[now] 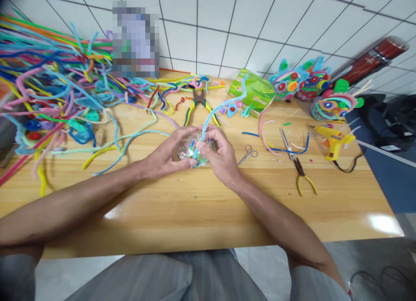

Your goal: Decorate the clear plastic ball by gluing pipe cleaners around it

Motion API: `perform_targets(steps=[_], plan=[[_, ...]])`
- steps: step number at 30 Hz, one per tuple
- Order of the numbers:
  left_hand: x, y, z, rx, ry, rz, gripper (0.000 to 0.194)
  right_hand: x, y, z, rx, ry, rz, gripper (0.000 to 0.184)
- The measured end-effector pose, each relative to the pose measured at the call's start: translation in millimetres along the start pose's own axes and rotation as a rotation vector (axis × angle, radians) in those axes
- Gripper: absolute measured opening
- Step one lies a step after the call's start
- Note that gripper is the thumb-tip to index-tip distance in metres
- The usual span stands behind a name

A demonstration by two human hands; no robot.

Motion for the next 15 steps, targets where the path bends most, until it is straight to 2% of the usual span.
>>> perform_targets(steps=[5,11,15], plan=[[-1.0,-0.6,1.2,0.006,0.037,0.001,0.08,1.6,-0.2,0.5,0.044,-0.028,-0.005,0.035],[-1.8,-1.6,5.2,0.011,-0.019,0.03,0.068,2.5,-0.9,1.1,0.072,-0.009,-0.028,0.032],[-2.5,-1.2,6.0,0.0,0.044,0.024,0.068,0.0,-2.6,-3.3,0.048,0.0,-0.037,0.03]])
Point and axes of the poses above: each hand's wrist, its own x-axis away from the middle knuckle, its own y-axis out of the palm, z = x × y, the point moved 3 cm from there along -x, towards the middle knuckle, and after that the axes turned 6 degrees about x, right-handed, at the moved point
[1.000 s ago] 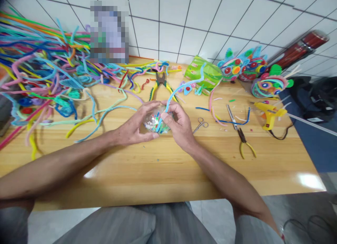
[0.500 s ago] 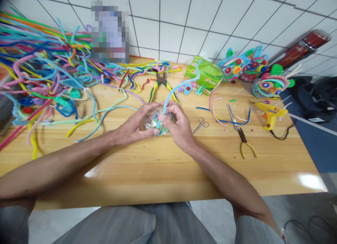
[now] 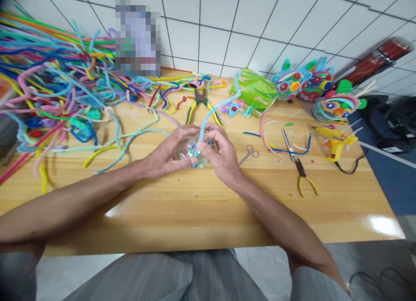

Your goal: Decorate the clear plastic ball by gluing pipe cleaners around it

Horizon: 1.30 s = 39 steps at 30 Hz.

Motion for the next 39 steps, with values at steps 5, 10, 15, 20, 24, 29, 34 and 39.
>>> perform_targets(steps=[5,10,15,20,24,29,34,39], plan=[[-1.4,0.4,0.0,0.006,0.06,-0.017,0.069,-2.5,-1.2,0.4,-0.059,0.035,-0.011,0.026],[-0.7,1.5,-1.7,0.033,0.074,-0.038,0.073,-1.6,0.2,7.2,-0.133,0.081,-0.033,0.027],[-0.2,1.9,0.0,0.044,0.068,-0.052,0.074,0.2,2.4,11.1,-0.184,0.143,-0.055,0.03],[0.1,1.3,0.2,-0.001,0.076,-0.035,0.075,1.4,3.4,13.5,-0.15,0.12,-0.01,0.031],[0.5,2.8,-1.4,-0.016,0.068,-0.037,0.075,0.8,3.6,11.7,-0.116,0.093,0.004,0.035],[1.7,5.1,1.5,0.008,0.028,0.001,0.084,0.0,2.8,9.3,-0.093,0.084,0.009,0.037],[3.2,5.6,3.5,0.03,-0.194,0.022,0.07,1.4,3.2,10.5,-0.105,0.091,-0.002,0.031],[2.4,3.5,6.6,0.027,-0.198,-0.001,0.069,0.2,-0.1,6.6,-0.113,0.084,-0.02,0.017]])
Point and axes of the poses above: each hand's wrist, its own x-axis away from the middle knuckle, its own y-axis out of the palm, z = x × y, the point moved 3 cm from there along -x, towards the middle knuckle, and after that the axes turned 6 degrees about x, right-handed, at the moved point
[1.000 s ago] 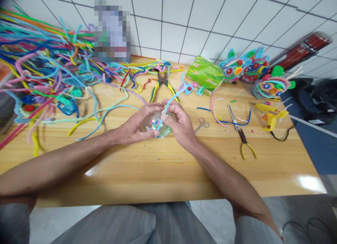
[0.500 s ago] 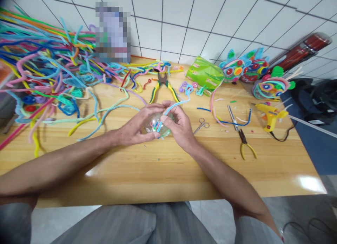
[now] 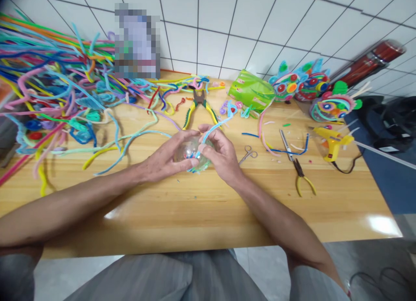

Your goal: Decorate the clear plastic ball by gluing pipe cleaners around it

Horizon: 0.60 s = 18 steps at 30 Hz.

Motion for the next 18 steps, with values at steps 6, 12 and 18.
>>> perform_targets(steps=[6,12,18], plan=[[-0.5,-0.5,-0.5,-0.026,0.091,-0.017,0.072,-5.3,-3.6,-6.7,-0.017,-0.005,-0.03,0.011],[-0.1,1.3,-3.3,-0.044,0.182,0.004,0.079,-9.1,-4.5,-5.0,-0.014,0.018,0.03,0.028],[0.7,0.7,-1.6,-0.062,0.213,0.007,0.078,-11.3,-9.5,-11.2,0.026,-0.005,0.038,0.038]])
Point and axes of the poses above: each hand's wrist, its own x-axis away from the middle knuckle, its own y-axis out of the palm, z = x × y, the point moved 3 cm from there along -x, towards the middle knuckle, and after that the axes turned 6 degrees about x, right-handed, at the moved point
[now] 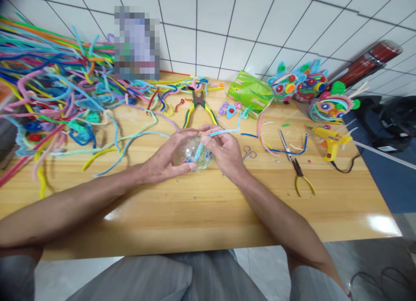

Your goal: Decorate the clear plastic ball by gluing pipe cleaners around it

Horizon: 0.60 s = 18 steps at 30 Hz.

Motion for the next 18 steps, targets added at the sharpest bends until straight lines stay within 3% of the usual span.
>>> perform_targets(steps=[6,13,18], plan=[[2.4,-0.3,-4.1,0.003,-0.047,0.012,0.077,-0.7,-5.7,-13.3,0.084,-0.122,0.016,0.036],[0.4,-0.2,-3.3,0.049,-0.035,-0.003,0.074,-6.5,-12.8,-12.7,0.169,-0.104,-0.345,0.026],[-4.7,-1.1,1.0,0.133,-0.006,-0.009,0.071,-9.6,-13.7,-13.7,0.165,-0.096,-0.51,0.022]])
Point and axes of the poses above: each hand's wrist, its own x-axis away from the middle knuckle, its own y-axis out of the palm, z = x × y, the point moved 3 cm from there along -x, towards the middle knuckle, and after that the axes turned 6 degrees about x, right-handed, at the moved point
